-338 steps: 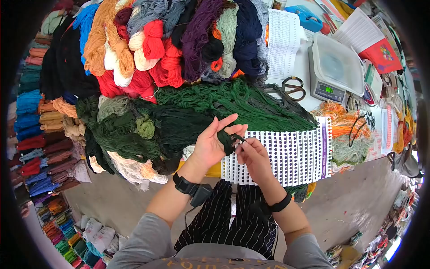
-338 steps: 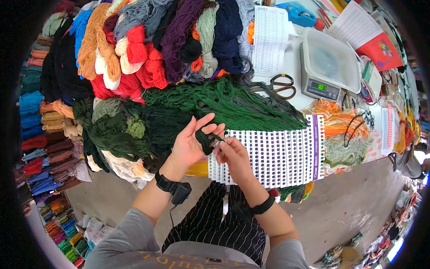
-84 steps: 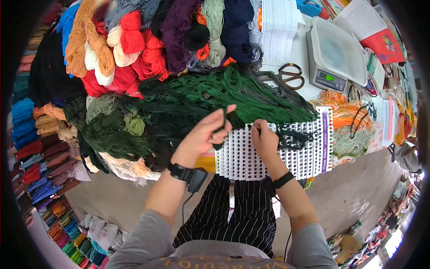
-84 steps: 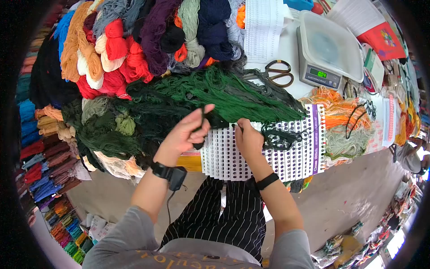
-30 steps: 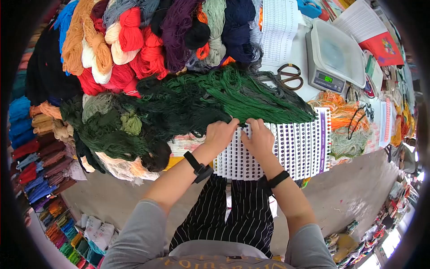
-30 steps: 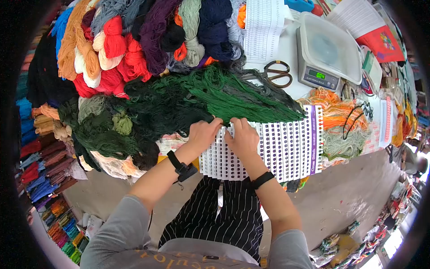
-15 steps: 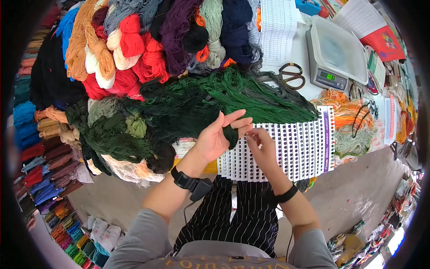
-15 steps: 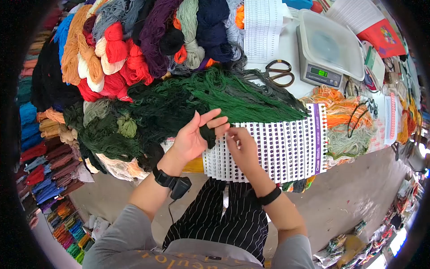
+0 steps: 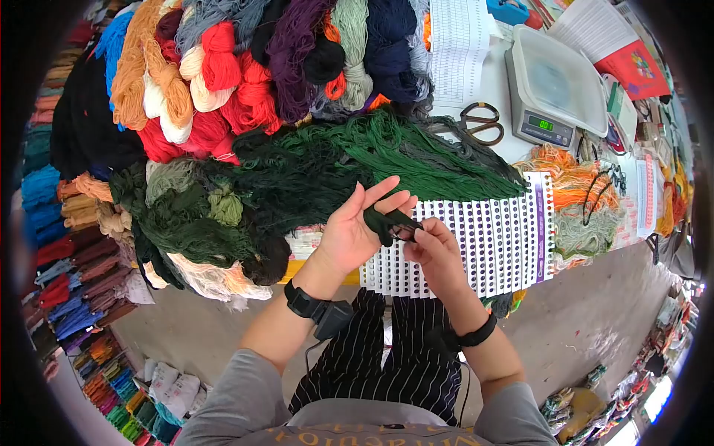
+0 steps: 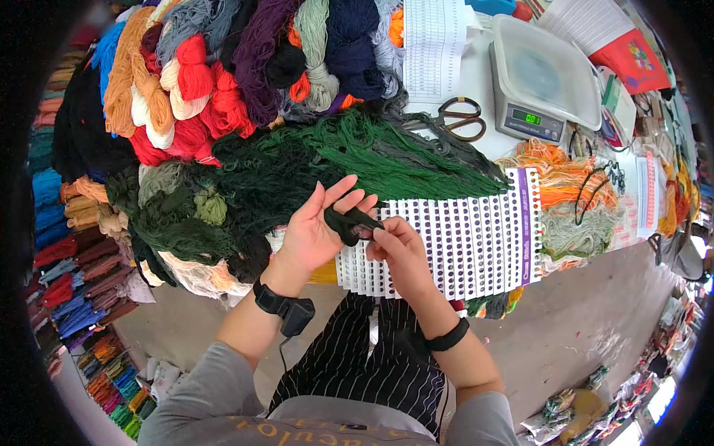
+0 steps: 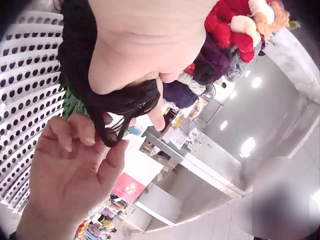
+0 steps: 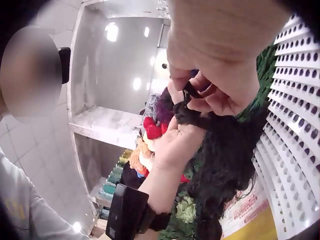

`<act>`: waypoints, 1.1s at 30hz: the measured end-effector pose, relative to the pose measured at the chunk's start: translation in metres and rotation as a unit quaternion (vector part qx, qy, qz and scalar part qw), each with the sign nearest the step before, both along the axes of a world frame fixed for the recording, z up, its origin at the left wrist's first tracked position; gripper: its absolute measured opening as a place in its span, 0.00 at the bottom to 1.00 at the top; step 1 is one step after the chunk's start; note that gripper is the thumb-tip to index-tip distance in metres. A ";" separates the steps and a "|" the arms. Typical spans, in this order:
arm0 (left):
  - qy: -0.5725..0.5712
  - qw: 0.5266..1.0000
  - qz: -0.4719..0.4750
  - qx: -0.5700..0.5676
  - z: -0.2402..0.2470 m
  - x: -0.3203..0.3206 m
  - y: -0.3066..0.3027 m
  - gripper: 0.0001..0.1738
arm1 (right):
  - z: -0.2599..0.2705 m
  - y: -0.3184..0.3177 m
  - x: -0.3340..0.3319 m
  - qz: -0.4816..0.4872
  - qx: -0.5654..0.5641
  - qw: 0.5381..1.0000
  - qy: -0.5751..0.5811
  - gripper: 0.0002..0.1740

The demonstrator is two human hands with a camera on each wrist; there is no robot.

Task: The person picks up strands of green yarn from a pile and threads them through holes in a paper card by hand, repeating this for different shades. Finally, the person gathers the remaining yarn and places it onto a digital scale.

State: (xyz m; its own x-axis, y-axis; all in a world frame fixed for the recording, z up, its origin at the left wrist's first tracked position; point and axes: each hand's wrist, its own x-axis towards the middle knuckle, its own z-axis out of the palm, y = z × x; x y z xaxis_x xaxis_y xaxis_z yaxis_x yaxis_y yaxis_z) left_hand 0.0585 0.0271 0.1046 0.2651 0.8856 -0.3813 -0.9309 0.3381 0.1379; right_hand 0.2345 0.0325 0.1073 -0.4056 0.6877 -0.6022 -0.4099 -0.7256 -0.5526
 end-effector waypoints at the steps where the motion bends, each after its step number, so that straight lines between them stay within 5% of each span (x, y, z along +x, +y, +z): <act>1: -0.011 1.000 -0.006 -0.015 0.001 0.000 0.000 0.29 | 0.000 0.000 0.004 0.000 0.001 1.000 -0.001 0.04; 7: -0.066 0.995 0.049 -0.050 0.014 -0.005 0.004 0.27 | -0.016 -0.011 0.020 0.151 0.009 0.988 -0.042 0.09; 13: -0.096 0.994 0.040 -0.016 0.008 -0.011 0.003 0.27 | -0.013 -0.006 0.025 0.115 0.021 0.993 -0.021 0.10; 24: -0.067 0.998 -0.006 -0.020 0.012 -0.010 0.000 0.30 | -0.001 -0.008 0.027 0.072 -0.074 0.969 0.223 0.17; 33: -0.043 0.999 -0.024 -0.017 0.016 -0.007 -0.003 0.30 | 0.004 -0.008 0.025 0.086 -0.109 0.957 0.255 0.15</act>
State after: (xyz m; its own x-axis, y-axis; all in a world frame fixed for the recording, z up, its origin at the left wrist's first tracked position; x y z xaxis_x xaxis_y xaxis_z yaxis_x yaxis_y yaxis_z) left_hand 0.0511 0.0241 0.1202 0.3408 0.8582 -0.3839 -0.9213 0.3863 0.0456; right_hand 0.2598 0.0246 0.1112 -0.7810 0.4641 -0.4179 -0.4492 -0.8823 -0.1402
